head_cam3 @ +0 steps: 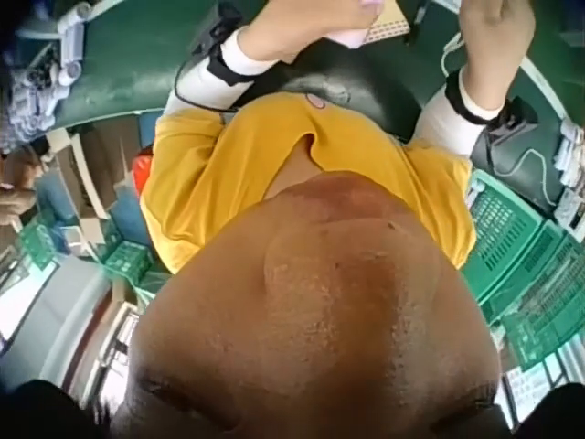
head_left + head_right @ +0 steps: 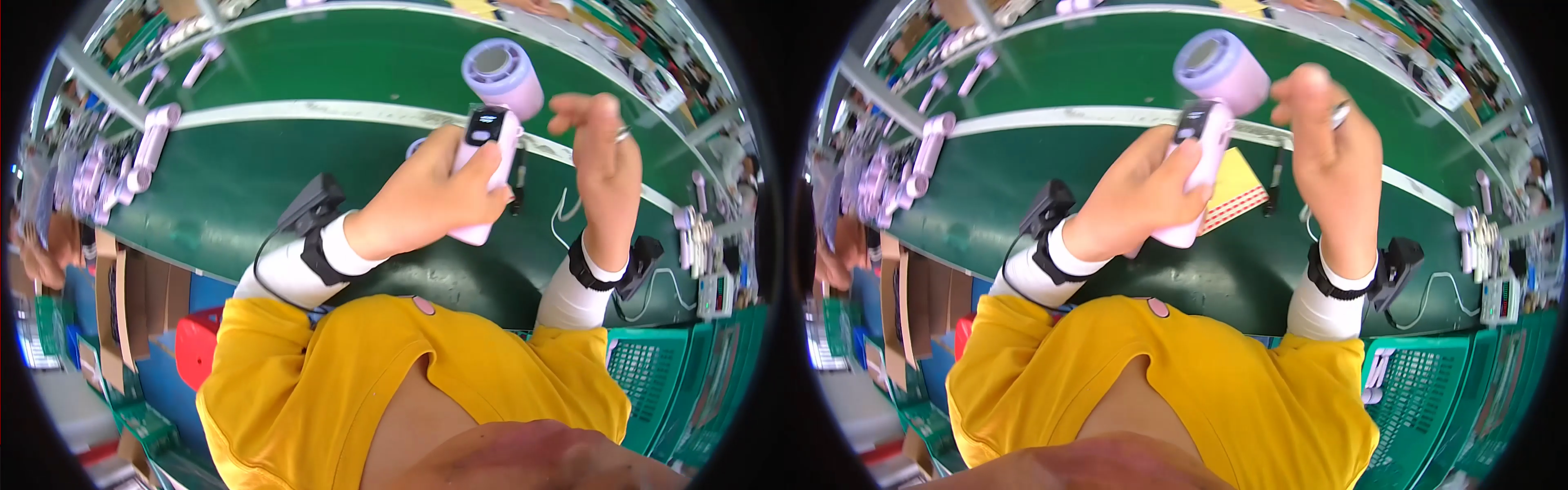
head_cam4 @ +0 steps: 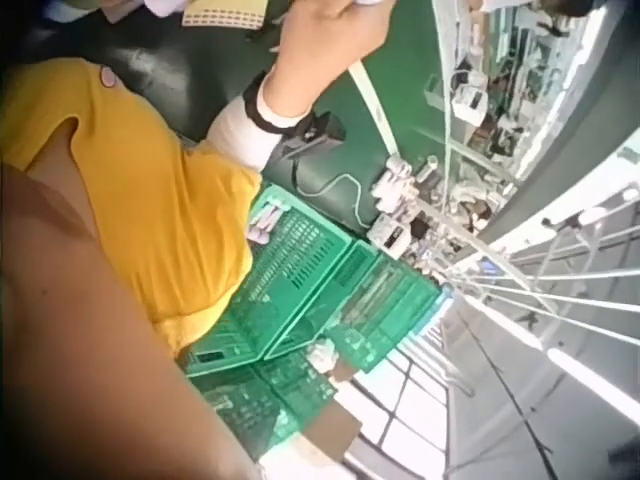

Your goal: The person picks up handheld fans one by one or in pairs, presses their buttons to check the digital display, and places them back on the conveyor belt.

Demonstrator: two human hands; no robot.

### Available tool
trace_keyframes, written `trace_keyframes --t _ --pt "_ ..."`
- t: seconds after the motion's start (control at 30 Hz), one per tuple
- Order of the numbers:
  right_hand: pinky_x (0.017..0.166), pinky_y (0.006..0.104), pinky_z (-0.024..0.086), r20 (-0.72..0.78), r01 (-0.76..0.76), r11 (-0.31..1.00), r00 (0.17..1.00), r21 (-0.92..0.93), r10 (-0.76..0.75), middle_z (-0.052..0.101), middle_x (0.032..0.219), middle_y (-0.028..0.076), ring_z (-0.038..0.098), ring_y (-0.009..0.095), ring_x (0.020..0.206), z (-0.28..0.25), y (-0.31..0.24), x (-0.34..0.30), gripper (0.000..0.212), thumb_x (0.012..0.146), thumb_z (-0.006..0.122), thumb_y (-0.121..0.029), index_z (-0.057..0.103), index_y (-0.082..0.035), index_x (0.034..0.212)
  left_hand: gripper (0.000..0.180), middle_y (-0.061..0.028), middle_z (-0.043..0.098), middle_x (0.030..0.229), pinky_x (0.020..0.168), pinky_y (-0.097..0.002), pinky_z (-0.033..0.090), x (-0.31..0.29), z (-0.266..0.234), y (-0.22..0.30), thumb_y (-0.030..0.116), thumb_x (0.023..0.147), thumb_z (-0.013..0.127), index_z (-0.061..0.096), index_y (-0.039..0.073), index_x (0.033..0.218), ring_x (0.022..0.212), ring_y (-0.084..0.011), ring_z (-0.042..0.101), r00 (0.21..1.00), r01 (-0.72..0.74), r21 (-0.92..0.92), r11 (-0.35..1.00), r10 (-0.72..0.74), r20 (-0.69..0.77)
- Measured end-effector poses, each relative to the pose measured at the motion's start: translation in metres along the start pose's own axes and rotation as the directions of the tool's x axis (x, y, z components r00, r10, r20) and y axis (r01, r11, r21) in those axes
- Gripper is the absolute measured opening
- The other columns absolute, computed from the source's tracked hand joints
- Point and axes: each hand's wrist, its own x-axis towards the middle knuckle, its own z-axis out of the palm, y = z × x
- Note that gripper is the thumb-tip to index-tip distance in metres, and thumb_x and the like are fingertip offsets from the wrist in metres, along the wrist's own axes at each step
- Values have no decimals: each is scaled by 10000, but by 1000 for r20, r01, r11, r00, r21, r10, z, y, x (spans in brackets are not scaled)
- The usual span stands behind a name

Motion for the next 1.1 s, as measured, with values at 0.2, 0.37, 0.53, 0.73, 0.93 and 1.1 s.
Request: trace_keyframes --t 0.2,0.37,0.53,0.73,0.93,1.1 --pt "581 193 384 -133 196 869 979 454 -152 543 914 46 455 65 653 3 -3 11 482 900 367 -440 485 -6 1074 452 -103 532 848 623 -280 450 -1 10 9 135 739 636 367 -35 1060 748 -108 527 970 -231 -104 967 237 50" --pt "565 174 317 -262 354 832 929 428 -261 487 834 27 350 46 614 8 1 11 544 900 337 -453 407 5 1186 430 -99 532 830 580 -273 438 0 14 -4 141 737 648 378 -20 1031 684 -123 528 892 -452 89 887 452 25" --pt "676 229 414 -445 391 686 889 614 -108 546 934 114 504 138 784 15 -14 3 567 866 413 -420 417 68 1154 412 -118 544 809 539 -268 422 5 5 -19 171 729 665 421 -13 1006 631 -169 544 806 -581 288 762 588 69" --pt "727 271 468 -176 82 524 975 848 134 575 981 151 572 173 867 0 -24 -10 531 853 438 -382 469 94 1085 414 -136 557 780 536 -277 427 18 -11 -22 210 667 718 503 -2 951 603 -228 547 649 -742 384 550 734 203" --pt "733 269 457 165 -294 387 928 874 334 570 973 150 560 161 860 15 -42 -5 490 855 427 -375 497 78 1026 396 -118 574 787 565 -286 449 14 -19 -21 218 590 748 573 8 878 634 -273 561 619 -769 388 508 744 252" --pt "742 248 426 -208 58 670 967 740 147 547 973 128 531 134 848 16 -31 -5 536 848 436 -440 448 56 1052 470 -116 577 822 589 -295 466 19 -9 -15 186 635 720 518 -10 1011 690 -264 591 668 -740 430 517 642 377"
